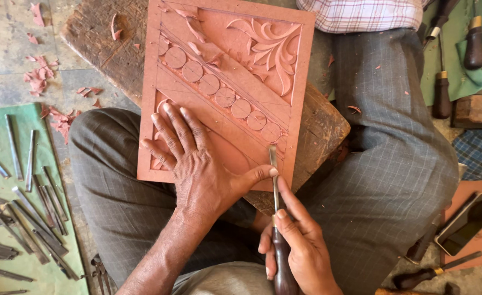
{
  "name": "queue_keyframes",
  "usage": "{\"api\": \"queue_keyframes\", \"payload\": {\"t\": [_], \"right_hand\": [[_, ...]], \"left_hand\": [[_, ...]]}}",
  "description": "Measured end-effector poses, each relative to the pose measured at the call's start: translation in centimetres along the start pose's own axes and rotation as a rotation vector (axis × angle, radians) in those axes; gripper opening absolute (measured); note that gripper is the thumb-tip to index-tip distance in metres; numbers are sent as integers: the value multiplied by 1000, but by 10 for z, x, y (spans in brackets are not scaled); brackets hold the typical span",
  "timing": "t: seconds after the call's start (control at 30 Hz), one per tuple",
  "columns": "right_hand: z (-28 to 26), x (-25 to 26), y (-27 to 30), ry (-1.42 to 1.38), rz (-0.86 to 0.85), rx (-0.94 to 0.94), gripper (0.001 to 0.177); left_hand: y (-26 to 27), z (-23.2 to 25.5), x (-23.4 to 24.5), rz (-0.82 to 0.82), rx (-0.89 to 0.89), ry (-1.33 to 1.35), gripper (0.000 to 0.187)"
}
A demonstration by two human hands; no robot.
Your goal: The person carves intricate floral and geometric patterns into a wood panel using various woodcarving chisels. They guide the chisel with one hand and apply pressure with the other, occasionally brushing away wood shavings from the surface.
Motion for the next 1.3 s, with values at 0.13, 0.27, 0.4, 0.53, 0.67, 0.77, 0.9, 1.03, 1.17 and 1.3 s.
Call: {"api": "queue_keyframes", "payload": {"t": [0.13, 0.27, 0.4, 0.53, 0.67, 0.77, 0.9, 1.03, 1.17, 1.3], "right_hand": [[-6, -6, -1, -31, -5, -21, 66], [-16, -9, 1, 28, 67, -142, 65], [-22, -12, 1, 29, 97, -192, 67], [-16, -23, -3, -20, 98, -87, 65], [-4, -48, -10, -59, 120, 71, 68], [5, -68, -20, -141, 139, 145, 73], [7, -80, -28, -109, 106, 335, 72], [-7, -67, -12, 5, 149, 416, 75], [-27, -30, 15, 219, 257, 702, 71], [-25, -8, 12, 185, 201, 348, 67]], "left_hand": [[-2, 3, 4, -3, 9, -17, 167], [-2, 3, 6, -6, 9, 10, 168], [-3, 2, 7, -26, 19, 24, 167], [-4, 0, 6, -14, 19, 38, 162], [-4, -8, 1, 6, -16, 49, 149], [-3, -16, -5, 19, -45, 85, 138], [-5, -22, -4, 25, -68, 136, 125], [-5, -11, 5, 23, -43, 73, 142], [-11, 13, 3, -115, 22, -10, 161], [-41, 24, 4, -128, 129, -83, 156]]}}
Point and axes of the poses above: each hand's wrist, its own y-axis away from the middle knuckle, its own x-axis out of the back of the hand, z = x × y, the point moved 1 cm from there along -y, towards the middle knuckle, and after that the axes turned 9 degrees about x, right-handed, at the moved point
